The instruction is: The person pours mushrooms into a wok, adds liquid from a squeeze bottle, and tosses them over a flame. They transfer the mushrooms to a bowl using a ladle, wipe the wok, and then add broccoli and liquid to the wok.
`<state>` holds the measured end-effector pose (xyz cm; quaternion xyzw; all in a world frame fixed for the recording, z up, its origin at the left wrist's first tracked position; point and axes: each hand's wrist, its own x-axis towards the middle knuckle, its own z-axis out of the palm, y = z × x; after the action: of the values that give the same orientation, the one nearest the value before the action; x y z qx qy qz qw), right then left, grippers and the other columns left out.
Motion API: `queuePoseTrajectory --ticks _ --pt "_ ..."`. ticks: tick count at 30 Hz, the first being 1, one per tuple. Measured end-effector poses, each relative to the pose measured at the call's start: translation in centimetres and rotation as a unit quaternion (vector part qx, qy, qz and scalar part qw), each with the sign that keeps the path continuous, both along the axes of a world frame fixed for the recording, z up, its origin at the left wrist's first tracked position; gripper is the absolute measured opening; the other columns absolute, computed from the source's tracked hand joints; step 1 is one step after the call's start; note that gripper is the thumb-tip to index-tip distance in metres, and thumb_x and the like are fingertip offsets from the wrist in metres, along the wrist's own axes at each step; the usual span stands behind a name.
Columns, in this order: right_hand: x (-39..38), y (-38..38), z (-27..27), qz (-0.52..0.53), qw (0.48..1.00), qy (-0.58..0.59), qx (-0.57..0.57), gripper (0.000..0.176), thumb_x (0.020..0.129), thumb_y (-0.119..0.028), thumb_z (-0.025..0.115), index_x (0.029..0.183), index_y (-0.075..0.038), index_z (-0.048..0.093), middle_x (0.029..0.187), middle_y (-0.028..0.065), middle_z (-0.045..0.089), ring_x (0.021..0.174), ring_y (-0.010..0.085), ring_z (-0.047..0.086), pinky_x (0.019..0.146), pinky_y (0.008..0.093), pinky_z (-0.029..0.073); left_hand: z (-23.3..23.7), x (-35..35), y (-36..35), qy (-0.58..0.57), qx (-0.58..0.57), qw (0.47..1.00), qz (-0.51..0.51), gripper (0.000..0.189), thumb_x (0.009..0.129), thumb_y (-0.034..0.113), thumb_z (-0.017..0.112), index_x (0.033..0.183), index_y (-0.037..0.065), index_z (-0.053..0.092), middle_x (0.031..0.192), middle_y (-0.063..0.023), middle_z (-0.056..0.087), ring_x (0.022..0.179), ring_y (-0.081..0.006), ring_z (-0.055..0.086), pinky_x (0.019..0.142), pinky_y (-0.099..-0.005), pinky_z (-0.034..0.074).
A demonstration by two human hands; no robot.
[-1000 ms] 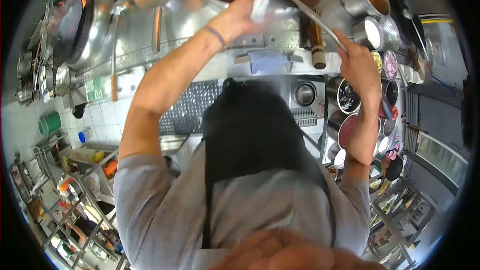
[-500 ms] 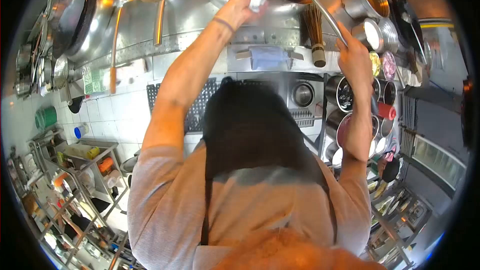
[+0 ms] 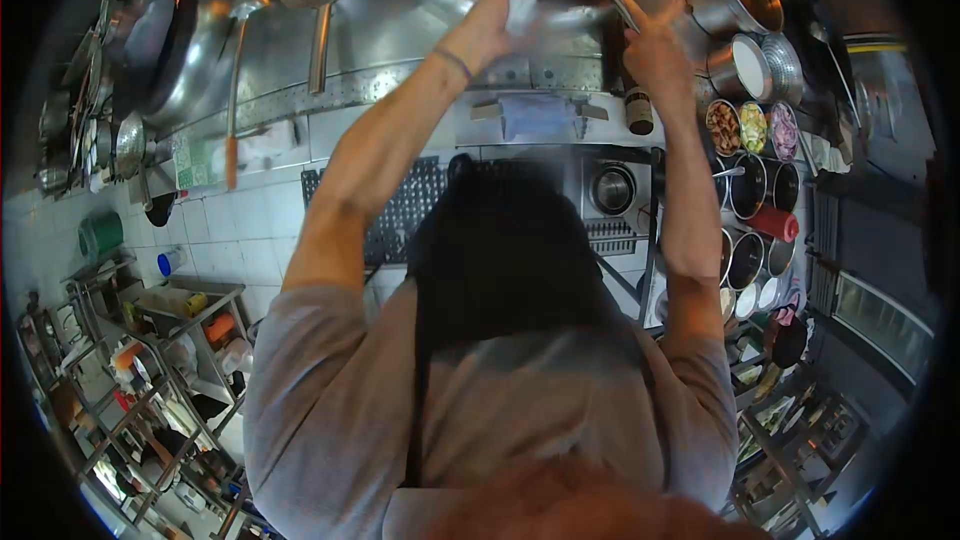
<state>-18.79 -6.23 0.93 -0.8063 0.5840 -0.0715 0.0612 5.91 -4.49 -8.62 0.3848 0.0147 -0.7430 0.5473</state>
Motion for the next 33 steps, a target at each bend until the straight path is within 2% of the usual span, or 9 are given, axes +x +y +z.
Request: queuePoseTrajectory --ticks 4,8,13,21,24,25,28,29,33 --pt "-2.0 2.1 1.4 0.011 1.0 -0.024 -0.014 0.046 0.096 -0.022 0.056 0.142 -0.024 0.052 0.107 0.0227 0.068 0.093 0.046 0.065 0.079 0.0556 0.051 1.9 -1.6 6.4 -0.047 -0.018 0.998 -0.042 0.014 0.093 0.022 0.053 0.092 0.009 0.058 0.077 -0.0114 0.059 0.07 -0.0282 0.064 0.049 -0.0363 0.052" --pt "-5.5 4.1 5.1 0.053 0.999 -0.007 0.002 0.044 0.095 -0.019 0.057 0.139 -0.022 0.056 0.105 0.0233 0.068 0.095 0.0436 0.065 0.081 0.0539 0.05 1.5 0.1 0.7 0.005 0.007 1.0 0.023 0.02 0.097 0.025 0.05 0.093 0.007 0.058 0.084 -0.0141 0.059 0.068 -0.025 0.06 0.047 -0.031 0.048" --pt "-6.5 6.1 10.2 0.06 0.996 0.045 0.048 0.044 0.095 -0.019 0.057 0.138 -0.023 0.057 0.107 0.0219 0.068 0.099 0.043 0.064 0.084 0.0537 0.05 5.0 0.7 -0.9 0.105 0.047 0.992 -0.057 0.024 0.099 0.027 0.048 0.094 0.006 0.058 0.084 -0.0142 0.059 0.07 -0.0241 0.062 0.047 -0.0302 0.048" --pt "-0.2 0.7 2.0 0.0 1.0 0.009 -0.004 0.044 0.096 -0.026 0.057 0.139 -0.026 0.056 0.103 0.0194 0.07 0.099 0.0412 0.066 0.084 0.0528 0.052 -2.1 0.1 0.4 0.048 -0.044 0.996 -0.065 0.022 0.097 0.028 0.05 0.096 0.008 0.059 0.081 -0.0121 0.062 0.068 -0.026 0.064 0.05 -0.0324 0.052" --pt "-1.0 -0.8 0.5 0.003 0.998 -0.024 -0.05 0.043 0.096 -0.026 0.057 0.139 -0.027 0.056 0.1 0.0199 0.069 0.097 0.0407 0.066 0.082 0.0527 0.052 0.9 -1.1 4.8 -0.029 -0.033 0.998 -0.054 0.026 0.097 0.031 0.05 0.088 0.009 0.061 0.073 -0.0104 0.062 0.065 -0.0258 0.064 0.052 -0.0325 0.054" --pt "-2.0 -0.3 0.4 0.011 0.998 -0.03 -0.057 0.043 0.096 -0.026 0.058 0.139 -0.027 0.056 0.099 0.0199 0.069 0.097 0.0405 0.066 0.081 0.0526 0.052 -1.4 0.8 3.7 0.056 -0.085 0.99 -0.094 0.026 0.097 0.031 0.049 0.088 0.009 0.06 0.075 -0.0103 0.062 0.066 -0.0254 0.063 0.05 -0.0313 0.053" --pt "-4.2 1.5 1.6 0.032 0.997 -0.037 -0.052 0.043 0.095 -0.025 0.059 0.139 -0.028 0.056 0.099 0.0195 0.068 0.095 0.0399 0.066 0.077 0.0519 0.052 -1.2 3.2 -1.8 0.035 -0.038 0.996 -0.07 0.024 0.097 0.026 0.05 0.086 0.006 0.058 0.089 -0.0145 0.061 0.068 -0.0247 0.061 0.048 -0.0311 0.053" --pt "-4.7 2.0 2.4 0.028 0.998 -0.022 -0.048 0.043 0.095 -0.025 0.059 0.138 -0.027 0.056 0.099 0.0194 0.068 0.094 0.04 0.066 0.077 0.0517 0.052 -1.2 4.4 -3.0 0.119 -0.042 0.986 -0.108 0.017 0.095 0.021 0.056 0.088 0.006 0.059 0.09 -0.0162 0.06 0.073 -0.0261 0.062 0.056 -0.0357 0.056" --pt "-5.9 4.2 5.6 0.005 1.0 0.031 0.0 0.045 0.094 -0.022 0.06 0.138 -0.027 0.057 0.106 0.0198 0.068 0.098 0.0412 0.065 0.079 0.052 0.05 -1.7 3.9 -5.4 0.037 -0.012 0.999 -0.026 0.015 0.091 0.02 0.07 0.091 0.008 0.063 0.091 -0.0152 0.06 0.085 -0.031 0.062 0.082 -0.0499 0.057"
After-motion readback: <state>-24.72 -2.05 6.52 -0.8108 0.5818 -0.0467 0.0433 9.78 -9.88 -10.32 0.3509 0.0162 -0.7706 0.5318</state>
